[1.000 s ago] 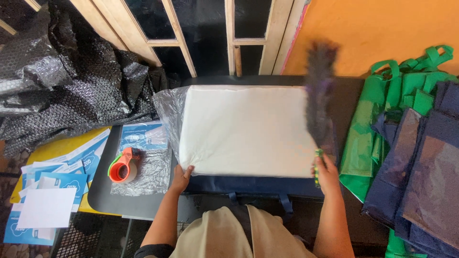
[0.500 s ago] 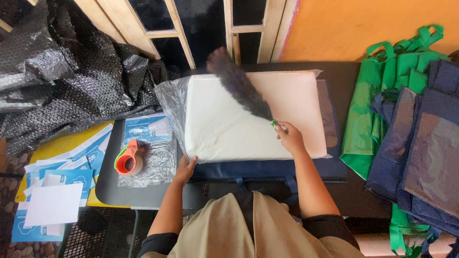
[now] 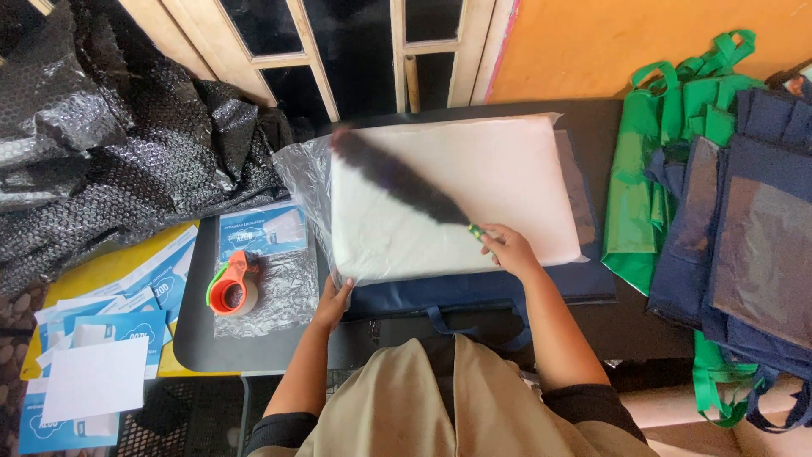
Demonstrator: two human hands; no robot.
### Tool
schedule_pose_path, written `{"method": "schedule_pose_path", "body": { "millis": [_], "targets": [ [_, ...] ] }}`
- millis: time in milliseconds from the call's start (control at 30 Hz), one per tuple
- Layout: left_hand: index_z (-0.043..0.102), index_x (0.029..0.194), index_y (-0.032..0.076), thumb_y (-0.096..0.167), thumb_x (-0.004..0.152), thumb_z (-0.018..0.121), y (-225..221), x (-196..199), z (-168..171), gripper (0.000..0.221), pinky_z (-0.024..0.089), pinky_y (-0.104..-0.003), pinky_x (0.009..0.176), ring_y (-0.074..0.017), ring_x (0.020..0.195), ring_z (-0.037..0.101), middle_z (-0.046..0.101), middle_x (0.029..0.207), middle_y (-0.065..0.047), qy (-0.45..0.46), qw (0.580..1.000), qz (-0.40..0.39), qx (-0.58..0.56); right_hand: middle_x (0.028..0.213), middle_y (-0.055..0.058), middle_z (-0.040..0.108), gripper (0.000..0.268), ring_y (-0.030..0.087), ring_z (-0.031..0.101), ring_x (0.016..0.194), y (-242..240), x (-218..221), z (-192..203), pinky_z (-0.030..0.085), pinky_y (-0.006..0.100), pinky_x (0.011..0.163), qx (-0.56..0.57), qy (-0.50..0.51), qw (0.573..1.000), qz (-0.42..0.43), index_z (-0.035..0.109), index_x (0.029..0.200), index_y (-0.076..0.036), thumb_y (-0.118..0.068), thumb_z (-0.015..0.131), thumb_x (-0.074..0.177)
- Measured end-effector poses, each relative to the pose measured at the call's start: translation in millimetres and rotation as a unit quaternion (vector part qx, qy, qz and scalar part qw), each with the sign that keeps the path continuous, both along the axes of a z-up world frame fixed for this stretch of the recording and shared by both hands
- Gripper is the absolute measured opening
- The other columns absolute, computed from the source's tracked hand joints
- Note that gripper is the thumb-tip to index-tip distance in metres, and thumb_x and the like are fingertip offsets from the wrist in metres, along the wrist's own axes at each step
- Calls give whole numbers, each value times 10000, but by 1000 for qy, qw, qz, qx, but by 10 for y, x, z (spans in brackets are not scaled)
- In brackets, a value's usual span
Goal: The person packages a pillow by dusting off a blue storage bag and the pillow itself using a brush, placing the pillow inside the bag, and inserting a product card.
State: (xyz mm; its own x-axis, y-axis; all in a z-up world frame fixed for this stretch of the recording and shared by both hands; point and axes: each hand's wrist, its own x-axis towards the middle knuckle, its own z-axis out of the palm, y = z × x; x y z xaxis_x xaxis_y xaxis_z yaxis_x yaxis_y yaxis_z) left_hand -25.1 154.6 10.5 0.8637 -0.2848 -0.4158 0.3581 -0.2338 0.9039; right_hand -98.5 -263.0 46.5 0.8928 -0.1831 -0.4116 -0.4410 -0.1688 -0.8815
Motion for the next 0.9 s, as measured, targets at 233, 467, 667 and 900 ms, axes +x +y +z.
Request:
{"method": "schedule_pose_path", "body": {
  "millis": [233, 467, 667, 900],
  "targets": [
    [174, 1658, 109, 636, 969, 625, 63, 65, -48, 978, 278, -601, 1212, -470, 1498, 286, 293, 1638, -283, 16, 997, -29, 66, 774, 184, 705, 362, 161, 570, 473, 393, -405, 227, 446, 253, 377, 57, -52, 994, -71, 639, 1366, -114, -196, 643, 1014],
    [140, 1670, 152, 679, 936, 634, 128, 193, -348, 1030, 271, -614, 1218, -502, 1494, 266, 258, 1648, -289, 39, 995, -61, 70, 837, 206, 760, 350, 148, 585, 509, 565, -671, 85, 452, 267, 429, 13, 19, 999, -33, 683, 1299, -14, -175, 655, 990],
    [75, 1664, 93, 539, 981, 673, 167, 133, -207, 1012, 171, -631, 1235, -517, 1523, 152, 153, 1658, -341, 27, 998, -54, 0, 822, 191, 710, 359, 144, 593, 479, 680, -370, 246, 469, 238, 382, 31, -103, 975, -194, 618, 1377, -105, -209, 639, 1034],
    [91, 1664, 134, 531, 976, 678, 140, 138, -303, 987, 142, -607, 1250, -488, 1539, 138, 164, 1676, -285, 37, 999, -25, -27, 831, 215, 748, 331, 140, 559, 503, 237, -736, 657, 433, 247, 420, 19, 25, 999, 18, 680, 1299, -28, -156, 622, 999]
  ]
}}
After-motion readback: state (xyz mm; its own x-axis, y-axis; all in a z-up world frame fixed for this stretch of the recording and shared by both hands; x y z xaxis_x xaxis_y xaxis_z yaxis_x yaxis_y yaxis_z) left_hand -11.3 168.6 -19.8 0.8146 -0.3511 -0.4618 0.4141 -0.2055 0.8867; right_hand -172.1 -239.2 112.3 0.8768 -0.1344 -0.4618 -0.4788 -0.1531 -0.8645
